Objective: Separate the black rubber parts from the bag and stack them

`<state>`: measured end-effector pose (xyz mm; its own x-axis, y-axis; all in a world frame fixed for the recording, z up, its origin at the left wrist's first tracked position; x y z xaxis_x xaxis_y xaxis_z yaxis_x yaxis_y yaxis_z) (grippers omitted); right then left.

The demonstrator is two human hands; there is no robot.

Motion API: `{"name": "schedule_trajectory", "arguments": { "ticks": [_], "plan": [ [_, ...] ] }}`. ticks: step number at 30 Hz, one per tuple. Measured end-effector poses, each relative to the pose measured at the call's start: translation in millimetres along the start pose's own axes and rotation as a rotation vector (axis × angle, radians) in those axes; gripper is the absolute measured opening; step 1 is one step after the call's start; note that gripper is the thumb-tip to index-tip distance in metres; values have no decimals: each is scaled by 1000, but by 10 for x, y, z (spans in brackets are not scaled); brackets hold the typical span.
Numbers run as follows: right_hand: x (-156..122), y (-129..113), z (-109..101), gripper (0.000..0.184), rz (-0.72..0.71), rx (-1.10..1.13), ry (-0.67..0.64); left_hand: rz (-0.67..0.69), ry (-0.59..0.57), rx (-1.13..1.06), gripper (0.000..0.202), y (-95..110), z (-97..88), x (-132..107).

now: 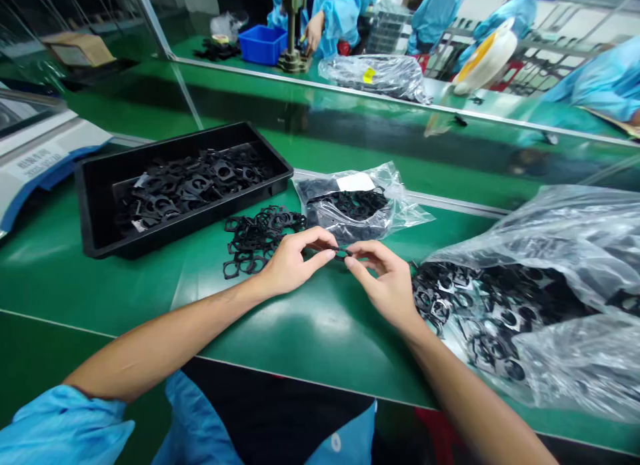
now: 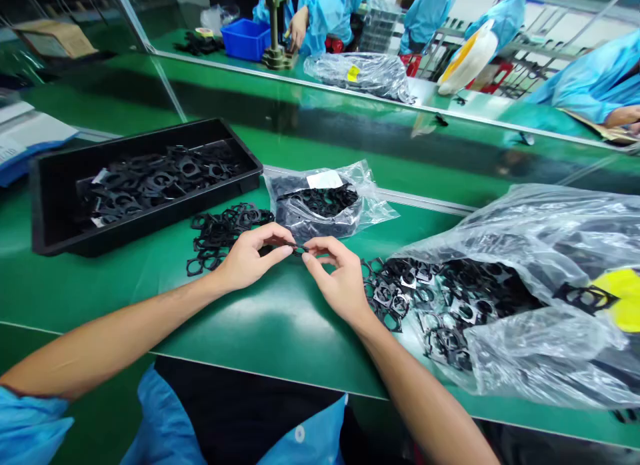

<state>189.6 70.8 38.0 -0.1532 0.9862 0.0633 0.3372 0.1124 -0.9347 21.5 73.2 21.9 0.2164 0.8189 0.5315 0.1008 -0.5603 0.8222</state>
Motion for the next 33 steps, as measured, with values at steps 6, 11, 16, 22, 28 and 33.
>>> {"name": "schedule_trajectory", "arguments": {
  "ticks": [6, 11, 16, 22, 28, 33],
  "plan": [
    [-2, 18, 9, 20, 8, 12, -16, 26, -58, 61, 7, 34, 20, -1],
    [-16, -12, -9, 20, -6, 5, -3, 90, -52, 67, 5, 114, 26, -2],
    [3, -3, -20, 16, -36, -38, 19, 84, -24, 98, 5, 49, 16, -19],
    [-13, -62, -41, 11, -157, -174, 28, 195, -51, 189, 2, 101, 41, -43],
    [62, -121, -129, 14, -168, -136, -52, 417, 4, 406, 7, 283, -66, 47],
    [210, -48, -343, 13, -144, -231, 163, 557, -95, 524, 24, 1315, -57, -270]
  ]
}}
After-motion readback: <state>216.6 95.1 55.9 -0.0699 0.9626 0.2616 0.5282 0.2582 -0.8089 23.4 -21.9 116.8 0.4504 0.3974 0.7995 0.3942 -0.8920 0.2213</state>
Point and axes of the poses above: each hand's wrist, its own x-axis towards the middle knuckle, its own z-axis out of the palm, y = z × x, the point moved 5 cm from there along x, towards the middle knuckle, and after that the axes turned 13 degrees about z, right-handed, at the moved point
